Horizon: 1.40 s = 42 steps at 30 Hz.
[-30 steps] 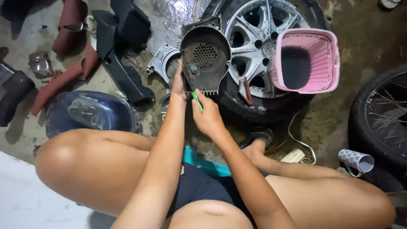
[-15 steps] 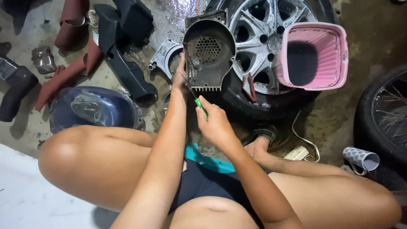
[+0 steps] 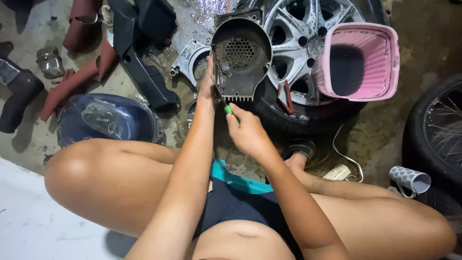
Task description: The person sits on the floor and uses a green-handled scraper to remove grime and residue from a dark metal mechanical part. The person holds the part with the left hand and scrapes with the right hand, working over a car tire used as a support.
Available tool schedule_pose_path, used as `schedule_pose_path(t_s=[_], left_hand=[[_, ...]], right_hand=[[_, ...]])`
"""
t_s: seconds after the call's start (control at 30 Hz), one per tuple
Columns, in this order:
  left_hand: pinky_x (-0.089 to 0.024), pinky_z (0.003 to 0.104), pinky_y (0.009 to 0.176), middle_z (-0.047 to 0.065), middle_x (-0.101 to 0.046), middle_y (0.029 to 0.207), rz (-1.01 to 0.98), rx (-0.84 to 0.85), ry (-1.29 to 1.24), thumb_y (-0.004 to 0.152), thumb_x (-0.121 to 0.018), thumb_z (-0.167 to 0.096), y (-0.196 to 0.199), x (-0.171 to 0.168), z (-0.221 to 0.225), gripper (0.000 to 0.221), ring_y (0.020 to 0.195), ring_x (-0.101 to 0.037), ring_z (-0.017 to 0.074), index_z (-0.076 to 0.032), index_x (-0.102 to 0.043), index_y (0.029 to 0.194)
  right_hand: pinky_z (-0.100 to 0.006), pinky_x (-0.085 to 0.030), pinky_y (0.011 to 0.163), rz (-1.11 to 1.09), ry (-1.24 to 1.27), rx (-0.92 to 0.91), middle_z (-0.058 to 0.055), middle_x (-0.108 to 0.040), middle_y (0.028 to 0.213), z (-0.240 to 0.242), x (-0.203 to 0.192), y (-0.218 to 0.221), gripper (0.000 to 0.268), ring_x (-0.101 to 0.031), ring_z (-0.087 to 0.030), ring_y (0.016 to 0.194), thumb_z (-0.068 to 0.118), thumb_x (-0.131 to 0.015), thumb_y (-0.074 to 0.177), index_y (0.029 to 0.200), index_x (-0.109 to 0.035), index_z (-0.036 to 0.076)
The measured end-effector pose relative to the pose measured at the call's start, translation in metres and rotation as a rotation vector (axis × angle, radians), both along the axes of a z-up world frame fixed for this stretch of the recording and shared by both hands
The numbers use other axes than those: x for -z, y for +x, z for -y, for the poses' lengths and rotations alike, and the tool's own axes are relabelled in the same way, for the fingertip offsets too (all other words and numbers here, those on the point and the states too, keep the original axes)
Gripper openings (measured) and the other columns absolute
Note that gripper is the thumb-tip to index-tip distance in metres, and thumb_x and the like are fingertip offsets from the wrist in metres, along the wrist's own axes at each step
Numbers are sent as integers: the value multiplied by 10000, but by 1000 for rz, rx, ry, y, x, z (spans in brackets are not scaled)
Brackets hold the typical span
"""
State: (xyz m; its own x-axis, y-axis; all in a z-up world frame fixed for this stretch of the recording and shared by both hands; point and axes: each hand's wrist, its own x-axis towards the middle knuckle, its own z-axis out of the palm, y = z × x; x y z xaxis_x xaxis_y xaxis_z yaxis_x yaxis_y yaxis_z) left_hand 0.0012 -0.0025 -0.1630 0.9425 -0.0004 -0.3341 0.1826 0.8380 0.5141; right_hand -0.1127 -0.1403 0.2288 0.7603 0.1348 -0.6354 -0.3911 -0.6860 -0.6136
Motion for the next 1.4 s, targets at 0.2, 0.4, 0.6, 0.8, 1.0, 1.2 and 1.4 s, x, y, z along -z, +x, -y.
schedule_pose_path(t_s=[0.2,0.4,0.6,0.8,1.0,1.2,1.4], left_hand=[[-395,534,1218,133,-415,1609,34,-35,-86,1116,-486,-548,-24,-171,18,569,1473,-413,327,-281,-362,1604],[-425,611,1175,157,-257,1671,-4,-27,-74,1088,-515,-576,-7,-77,5,656,1488,-367,442,-286,-294,1633],[-85,498,1262,23,-36,1749,-113,110,449,851,-474,-749,-16,-227,20,916,1607,-32,230,-332,-191,1616],[-109,444,1274,80,-116,1741,31,-65,563,992,-508,-611,-23,-208,41,761,1614,-57,262,-247,-273,1617],[-117,495,1311,149,-202,1718,107,-246,632,1154,-467,-437,-32,-192,61,581,1588,-139,326,-224,-283,1663],[-94,536,1303,208,-175,1702,6,-233,593,1149,-448,-439,-36,-218,61,574,1584,-102,398,-179,-293,1638],[-120,531,1294,199,-219,1686,-62,-233,633,1143,-422,-472,-30,-223,76,556,1571,-176,382,-215,-313,1624]], right_hand=[[-516,-507,1058,45,69,103,-284,-624,1373,-1,4,-3,515,-550,-411,1341,258,-493,1037,1485,-528,7],[-467,-577,834,236,158,202,-266,-750,1111,13,55,-2,414,-709,-355,1089,227,-581,1014,1410,-630,116],[-264,-473,919,292,-175,12,-42,-734,1270,75,-28,6,422,-687,-86,1105,337,-648,918,1325,-711,244],[-469,-519,857,234,-470,-213,-43,-742,1221,85,-72,16,405,-672,-338,1092,329,-646,873,1262,-756,298],[-482,-582,737,268,-515,-290,-124,-779,963,88,-54,38,340,-744,-387,903,315,-700,878,1205,-791,284],[-487,-595,783,260,-520,-378,-175,-774,1032,90,-58,56,310,-741,-407,963,269,-665,921,1202,-776,197],[-487,-598,791,222,-428,-374,-219,-777,1023,94,-52,65,278,-742,-439,958,201,-670,931,1155,-792,91]])
